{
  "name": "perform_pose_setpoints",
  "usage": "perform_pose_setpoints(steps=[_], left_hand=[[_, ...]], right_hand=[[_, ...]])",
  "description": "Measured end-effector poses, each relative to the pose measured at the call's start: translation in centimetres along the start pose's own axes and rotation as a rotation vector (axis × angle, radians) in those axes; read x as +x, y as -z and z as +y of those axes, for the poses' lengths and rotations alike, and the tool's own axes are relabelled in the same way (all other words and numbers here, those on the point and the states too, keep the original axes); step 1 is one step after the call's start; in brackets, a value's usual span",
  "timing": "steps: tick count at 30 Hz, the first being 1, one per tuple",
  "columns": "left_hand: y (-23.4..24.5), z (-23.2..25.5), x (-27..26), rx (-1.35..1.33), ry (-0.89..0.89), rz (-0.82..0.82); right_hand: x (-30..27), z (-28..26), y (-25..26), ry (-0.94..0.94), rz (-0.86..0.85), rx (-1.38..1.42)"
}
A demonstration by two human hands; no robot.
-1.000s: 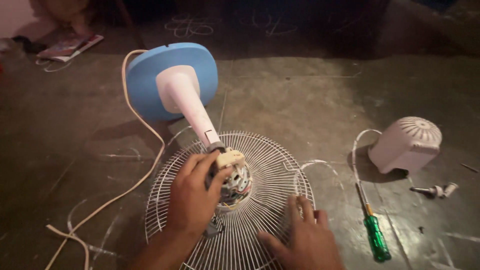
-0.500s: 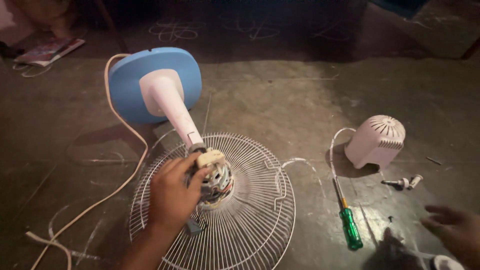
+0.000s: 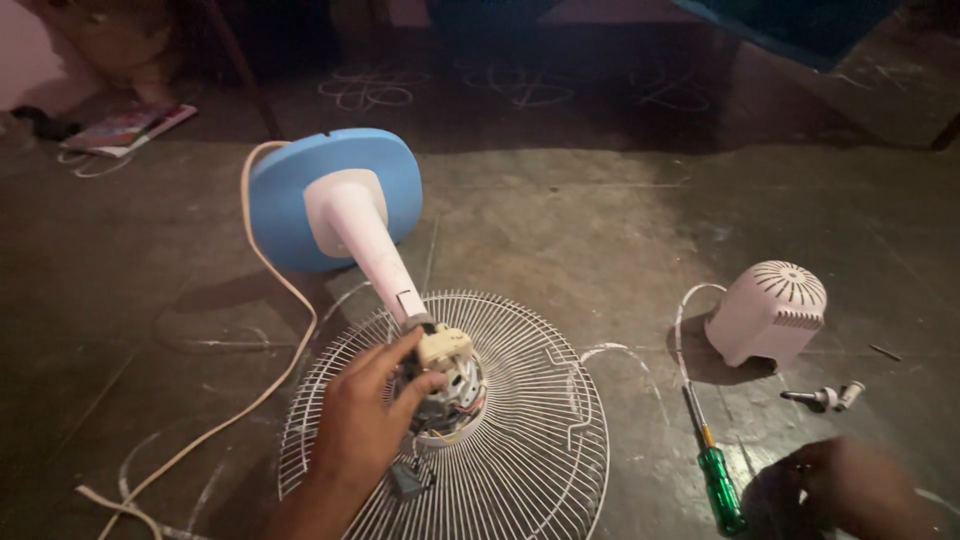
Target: The person works on the motor housing of a disassembled electric fan, using a screwdriver to adjust internal components. The fan blades and rear cage are removed and placed nearby.
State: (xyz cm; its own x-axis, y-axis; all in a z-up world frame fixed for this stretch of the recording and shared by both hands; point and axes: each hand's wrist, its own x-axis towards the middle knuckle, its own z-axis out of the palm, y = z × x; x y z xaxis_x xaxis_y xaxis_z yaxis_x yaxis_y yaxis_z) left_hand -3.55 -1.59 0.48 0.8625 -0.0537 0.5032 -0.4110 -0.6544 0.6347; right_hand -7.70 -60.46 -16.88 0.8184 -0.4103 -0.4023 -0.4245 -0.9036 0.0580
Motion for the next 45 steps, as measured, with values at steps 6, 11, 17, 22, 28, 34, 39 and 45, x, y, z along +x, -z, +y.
perform_pose_setpoints(steps=[6,11,17,22,28,34,39,45], left_hand=[[0.3,0.4,0.3,-0.080,0.092,-0.033],[0.6,0.8,0.8,-0.078,0.076,-0.024],[0.6,0.2,2.1,-0.039,0.230,-0.108],[0.4,-1.8,2.6,-0.055,0.207,-0.179],[0.6,-2.7,3.6,-0.066,0.281,-0.254],[-1.3,-0.7,3.4,-0.054,0.272,-0.161],[-1.5,-1.1,3.4,-0.029,0.256,-0.263],[-2.0,-2.0,3.2,0.004,0.051,-0.218]], right_hand=[[-1.5,-2.7,0.8,-0.123,0.116,0.078],[-1.1,-2.7,1.4,-0.078,0.076,0.030],[1.4,-2.9,0.3,-0.095,0.096,0.155],[3.4,-3.1,-1.4,-0.087,0.190,0.397],[1.3,-10.6,-1.5,0.107,0.590,0.997],[-8.7,-27.8,1.2,0.194,0.386,1.278],[-13.8,-36.0,5.3,0.299,0.302,1.376],[-15.9,-38.5,9.2,0.264,0.268,1.286]])
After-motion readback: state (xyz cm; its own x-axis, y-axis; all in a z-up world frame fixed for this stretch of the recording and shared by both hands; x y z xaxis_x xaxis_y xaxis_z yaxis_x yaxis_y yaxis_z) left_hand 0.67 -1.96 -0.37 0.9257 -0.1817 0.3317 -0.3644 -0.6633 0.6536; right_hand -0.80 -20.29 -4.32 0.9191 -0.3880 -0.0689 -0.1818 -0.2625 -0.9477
